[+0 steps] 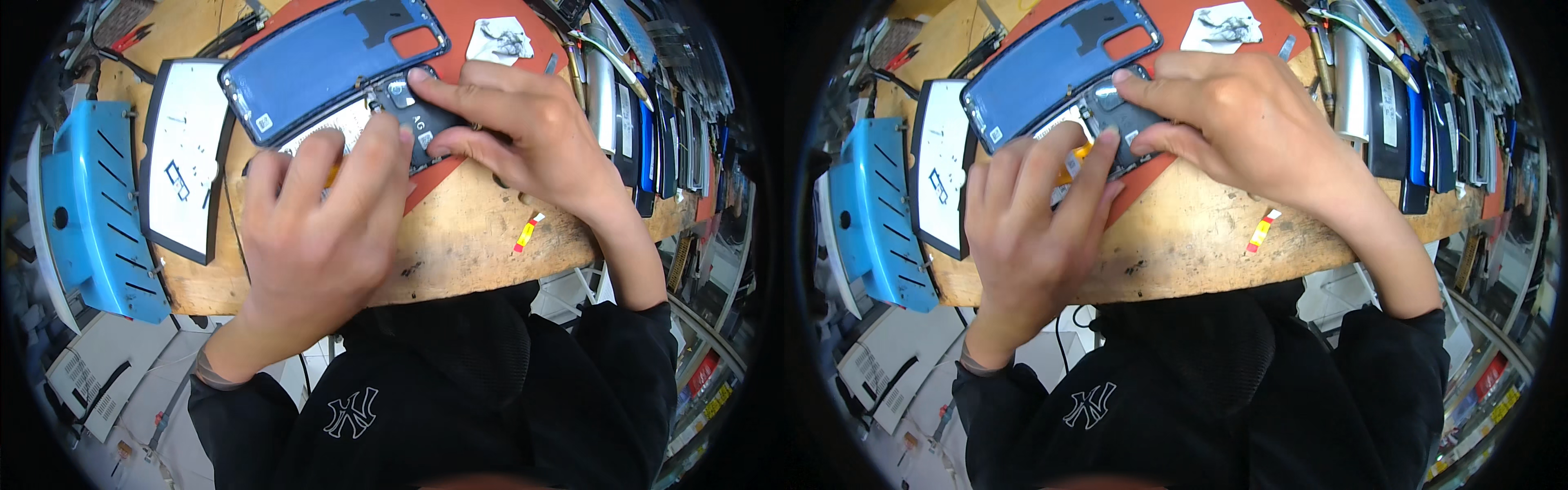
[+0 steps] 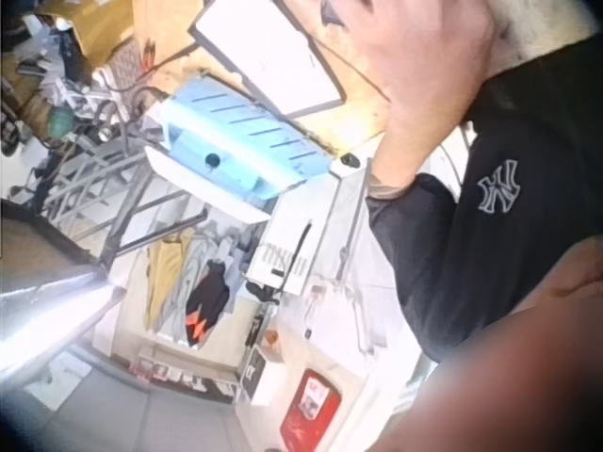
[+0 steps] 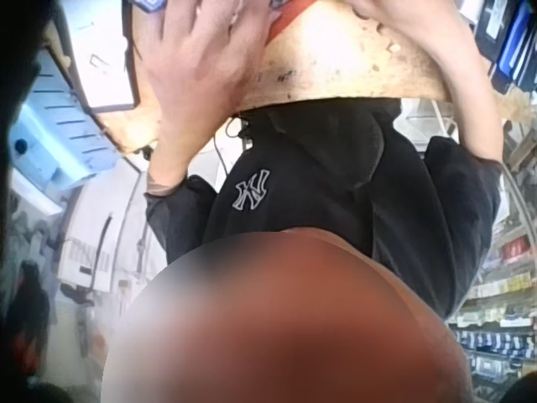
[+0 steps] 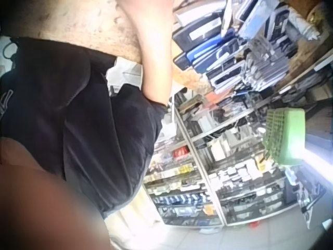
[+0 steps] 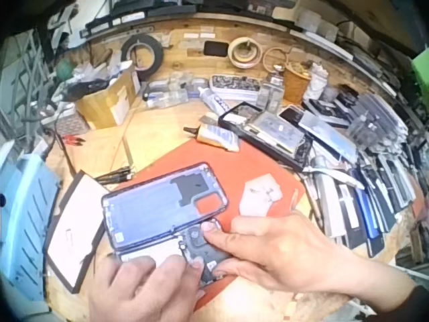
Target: The person removes screws from a smartphone, detaches the old screen, and installs a new screen. They reconnect internal cables, secure the new screen with screws, and test the device by powering it on and interacting with the touchscreen.
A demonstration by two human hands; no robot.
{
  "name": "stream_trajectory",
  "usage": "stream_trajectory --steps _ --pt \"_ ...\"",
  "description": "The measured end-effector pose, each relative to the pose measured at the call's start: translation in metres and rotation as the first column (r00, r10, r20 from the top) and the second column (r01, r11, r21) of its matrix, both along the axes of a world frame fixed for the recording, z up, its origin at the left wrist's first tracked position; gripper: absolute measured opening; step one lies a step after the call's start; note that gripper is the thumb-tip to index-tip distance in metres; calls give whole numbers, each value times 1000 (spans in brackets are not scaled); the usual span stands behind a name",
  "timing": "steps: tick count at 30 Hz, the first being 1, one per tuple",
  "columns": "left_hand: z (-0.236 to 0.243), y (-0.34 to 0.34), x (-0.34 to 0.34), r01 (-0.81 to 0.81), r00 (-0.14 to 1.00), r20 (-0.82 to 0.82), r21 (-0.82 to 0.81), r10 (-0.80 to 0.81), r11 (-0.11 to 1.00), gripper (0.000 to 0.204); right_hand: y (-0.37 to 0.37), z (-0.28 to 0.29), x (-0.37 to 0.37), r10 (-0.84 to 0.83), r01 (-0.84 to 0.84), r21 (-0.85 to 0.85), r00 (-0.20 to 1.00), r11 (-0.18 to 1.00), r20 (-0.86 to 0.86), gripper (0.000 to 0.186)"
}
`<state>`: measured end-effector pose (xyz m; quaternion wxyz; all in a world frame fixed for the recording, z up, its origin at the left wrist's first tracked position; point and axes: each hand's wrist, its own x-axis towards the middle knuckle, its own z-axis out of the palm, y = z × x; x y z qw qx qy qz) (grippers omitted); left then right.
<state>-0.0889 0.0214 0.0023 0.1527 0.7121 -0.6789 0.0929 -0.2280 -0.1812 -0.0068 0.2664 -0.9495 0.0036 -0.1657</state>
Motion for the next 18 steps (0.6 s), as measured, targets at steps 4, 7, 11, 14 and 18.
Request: stream_trajectory --steps 4,7,11,14,18 --pt "1 -8 1 116 993 10 -4 -116 993 29 -1 -4 -1 -2 3 -23 999 1000 41 57" --pt "3 -15 0 146 988 57 17 -147 989 25 2 -6 -4 -31 36 -117 998 993 50 59" --pt "10 -12 -5 98 989 92 163 -114 982 26 5 -1 -8 -94 97 -195 995 976 27 56" --pt "5 -14 -3 138 986 89 72 -144 988 16 7 3 -9 -129 131 -198 991 971 24 55" --pt "4 -14 -1 128 990 44 80 -132 988 18 6 3 -5 -139 139 -148 990 979 6 64"
